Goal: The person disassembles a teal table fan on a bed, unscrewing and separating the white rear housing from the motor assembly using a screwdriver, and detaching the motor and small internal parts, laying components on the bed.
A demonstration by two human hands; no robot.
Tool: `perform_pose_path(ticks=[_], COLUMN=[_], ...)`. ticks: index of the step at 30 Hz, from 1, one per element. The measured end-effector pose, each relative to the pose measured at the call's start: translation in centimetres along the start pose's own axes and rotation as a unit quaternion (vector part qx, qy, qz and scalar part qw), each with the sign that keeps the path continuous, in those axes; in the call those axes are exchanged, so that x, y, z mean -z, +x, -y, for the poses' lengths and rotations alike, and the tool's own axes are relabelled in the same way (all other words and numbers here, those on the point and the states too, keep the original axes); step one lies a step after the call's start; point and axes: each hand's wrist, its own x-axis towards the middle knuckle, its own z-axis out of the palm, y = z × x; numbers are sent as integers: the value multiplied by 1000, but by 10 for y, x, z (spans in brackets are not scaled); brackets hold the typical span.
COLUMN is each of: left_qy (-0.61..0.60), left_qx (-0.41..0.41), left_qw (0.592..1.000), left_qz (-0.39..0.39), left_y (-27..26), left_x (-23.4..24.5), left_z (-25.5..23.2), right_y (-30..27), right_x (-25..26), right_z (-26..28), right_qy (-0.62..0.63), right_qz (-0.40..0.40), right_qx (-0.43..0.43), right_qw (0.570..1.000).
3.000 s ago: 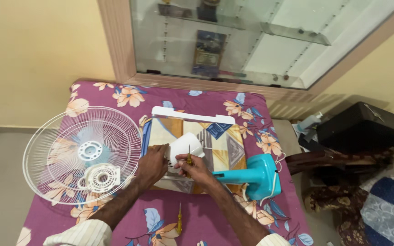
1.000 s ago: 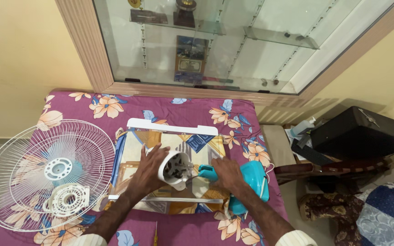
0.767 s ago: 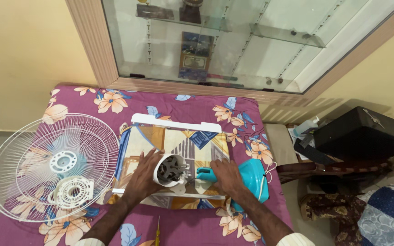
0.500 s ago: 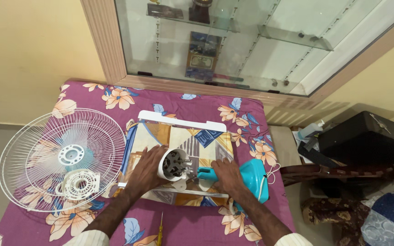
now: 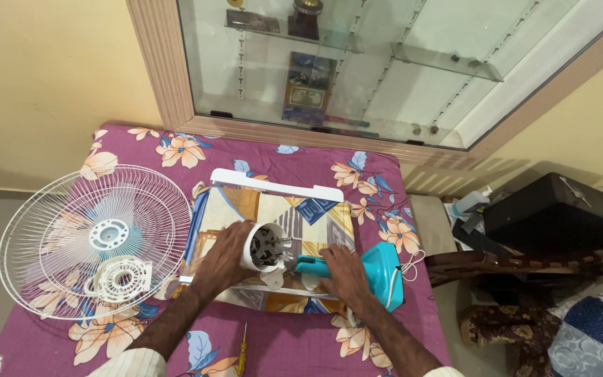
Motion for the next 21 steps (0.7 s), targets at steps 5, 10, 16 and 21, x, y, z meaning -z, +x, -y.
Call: perform_pose_path(ticks=[5, 10, 16, 21], left_qy=[-2, 1, 49, 34], left_qx=[-47, -6, 36, 25], left_qw=[997, 999, 998, 999], left_qz=[-57, -32, 21, 1], left_y=[-10, -14, -14, -18], left_x=[-2, -3, -6, -11], left_z=[2, 3, 5, 8], right_y=[-8, -11, -9, -5], right_x=[-1, -2, -6, -10], right_z=[12, 26, 36, 49], right_qy=[36, 90, 137, 211], right_qz=[-42, -95, -101, -120], right_qx=[18, 45, 48, 5], right_qw=[998, 990, 984, 970])
